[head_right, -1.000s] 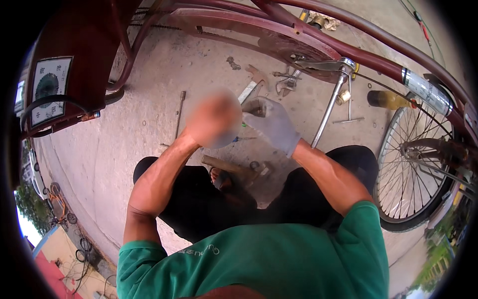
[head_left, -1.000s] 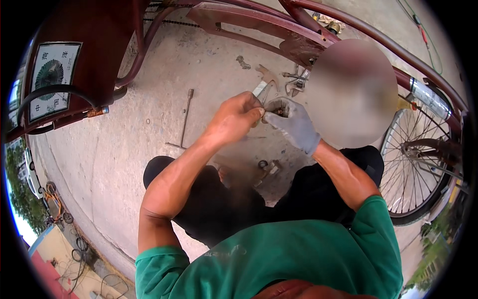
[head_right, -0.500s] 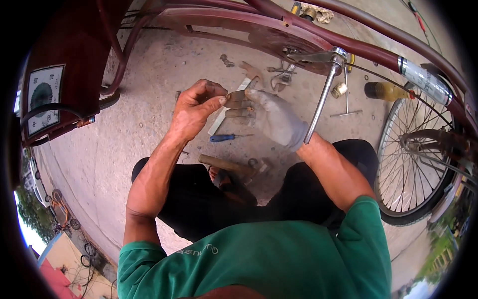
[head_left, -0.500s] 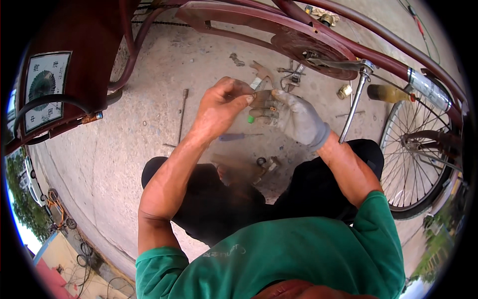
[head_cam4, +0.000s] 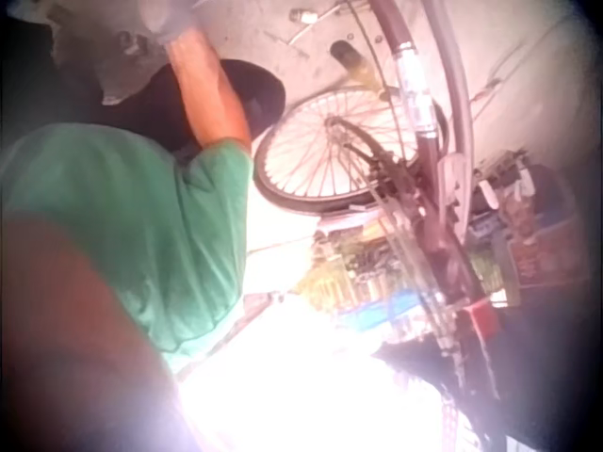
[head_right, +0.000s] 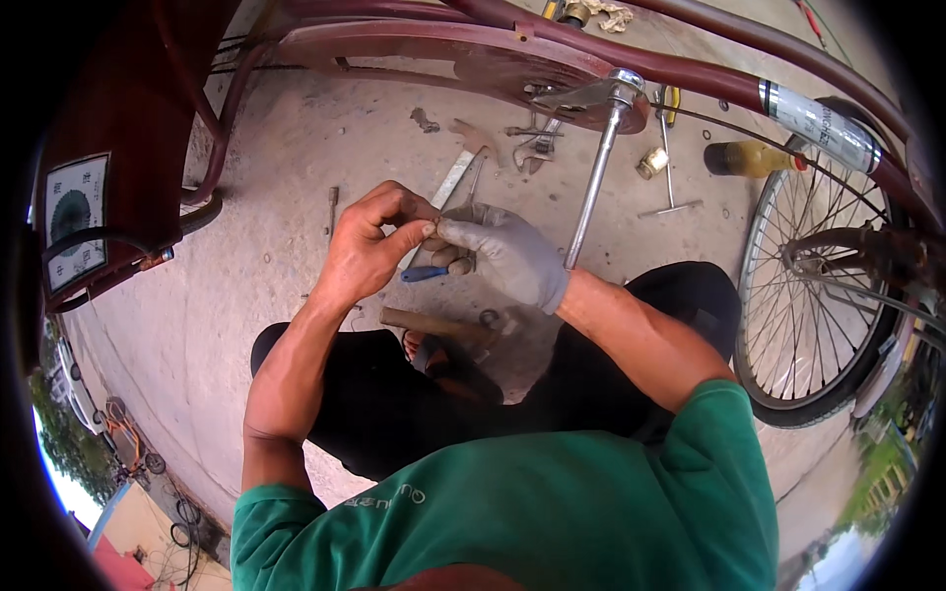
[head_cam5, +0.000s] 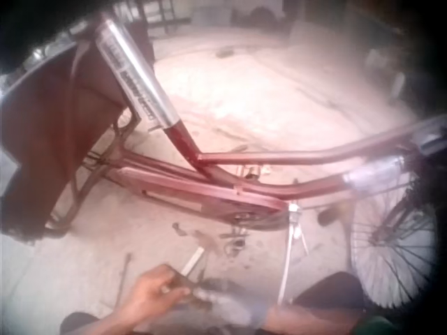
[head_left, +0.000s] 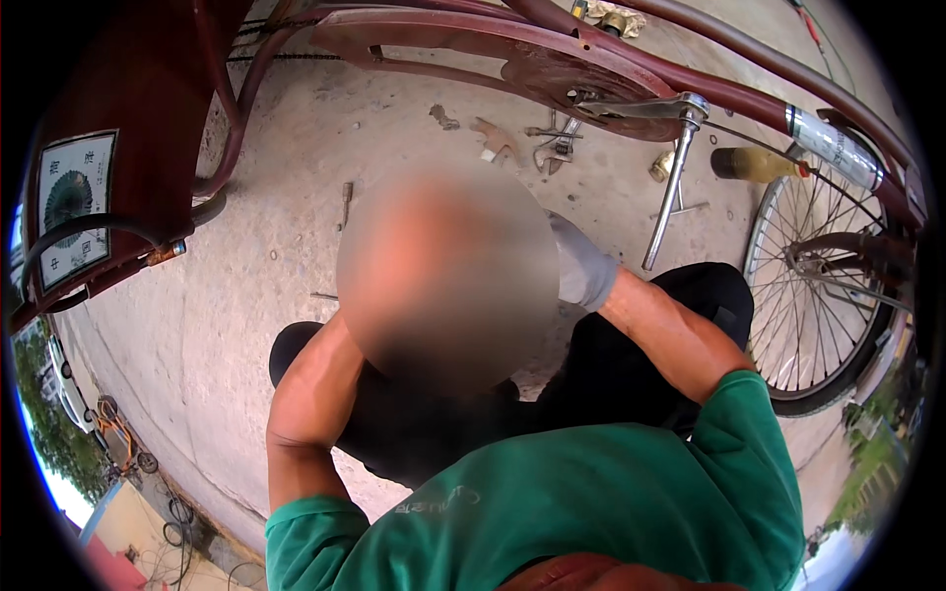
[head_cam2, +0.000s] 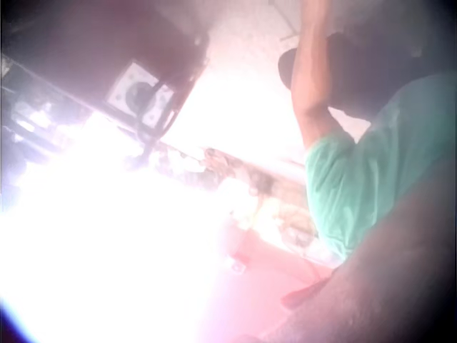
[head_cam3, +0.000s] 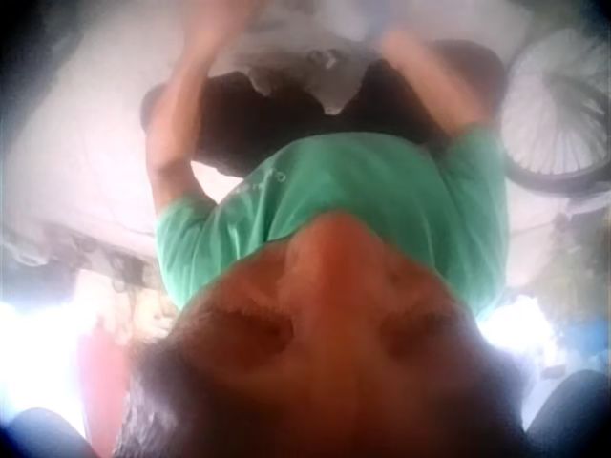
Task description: The person retrieves tools from a bucket, then repairs a tricycle by filing small metal components and inserting a pin into the crank assembly.
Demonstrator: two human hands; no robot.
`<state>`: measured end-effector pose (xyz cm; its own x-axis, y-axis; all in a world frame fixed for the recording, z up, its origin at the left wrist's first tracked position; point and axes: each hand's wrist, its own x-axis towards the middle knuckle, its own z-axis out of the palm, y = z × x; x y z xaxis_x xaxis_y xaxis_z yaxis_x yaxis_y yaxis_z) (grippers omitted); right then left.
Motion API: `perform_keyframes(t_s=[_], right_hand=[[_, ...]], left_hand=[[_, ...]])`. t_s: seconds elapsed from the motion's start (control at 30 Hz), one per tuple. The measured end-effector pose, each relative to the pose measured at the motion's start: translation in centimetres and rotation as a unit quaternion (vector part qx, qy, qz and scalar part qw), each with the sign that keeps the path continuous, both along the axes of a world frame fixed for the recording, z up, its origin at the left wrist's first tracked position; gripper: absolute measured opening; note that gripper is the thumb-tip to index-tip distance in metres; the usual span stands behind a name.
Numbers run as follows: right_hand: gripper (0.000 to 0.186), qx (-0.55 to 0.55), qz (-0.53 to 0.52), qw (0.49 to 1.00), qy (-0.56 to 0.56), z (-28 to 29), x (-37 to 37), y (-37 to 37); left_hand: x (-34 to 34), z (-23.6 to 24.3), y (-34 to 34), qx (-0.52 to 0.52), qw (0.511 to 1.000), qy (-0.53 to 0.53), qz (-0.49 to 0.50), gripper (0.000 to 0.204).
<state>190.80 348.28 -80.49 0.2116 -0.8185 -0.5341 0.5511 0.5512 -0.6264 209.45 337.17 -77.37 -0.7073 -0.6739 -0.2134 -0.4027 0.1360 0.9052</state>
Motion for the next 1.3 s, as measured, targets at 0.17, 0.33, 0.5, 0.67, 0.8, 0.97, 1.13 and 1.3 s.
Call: perform_keyframes(t_s=[0.17,0.33,0.5,0.67,0.8,0.97,1.13,1.3], right_hand=[[0.028,-0.067,-0.01,0.997,0.024,0.7,0.8,2.1],[0.027,0.032,-0.022,0.997,-0.063,-0.4,1.8,3.3],[0.024,0.017,-0.019,0.999,-0.035,-1.2,2.4,3.7],[0.024,-0.164,-0.025,0.983,0.082,-2.2,2.3,3.5],[0.024,0.037,-0.057,0.997,-0.03,-0.9,2.2,3.0],[0.025,0.02,-0.057,0.998,0.012,-1.6,1.9,2.9],[0.027,0.044,-0.097,0.994,0.022,-3.0,1.8,2.6],[0.025,0.014,-0.018,0.986,0.164,-6.3,1.5,1.9]], left_hand=[[0.6,0.6,0.6,0.015,0.998,-0.006,-0.064,0.011],[1.0,0.2,2.1,0.035,0.997,-0.034,-0.056,0.011],[1.0,0.1,2.0,0.045,0.994,-0.076,-0.066,0.01],[1.2,-1.1,1.9,0.051,0.996,-0.038,-0.059,0.01],[1.5,-1.8,2.2,0.08,0.994,-0.071,-0.023,0.011],[1.2,-2.8,2.3,0.154,0.985,-0.069,0.026,0.014],[1.0,-4.9,2.0,0.204,0.974,-0.085,0.054,0.017],[1.7,-5.4,1.3,0.236,0.962,-0.076,0.112,0.017]])
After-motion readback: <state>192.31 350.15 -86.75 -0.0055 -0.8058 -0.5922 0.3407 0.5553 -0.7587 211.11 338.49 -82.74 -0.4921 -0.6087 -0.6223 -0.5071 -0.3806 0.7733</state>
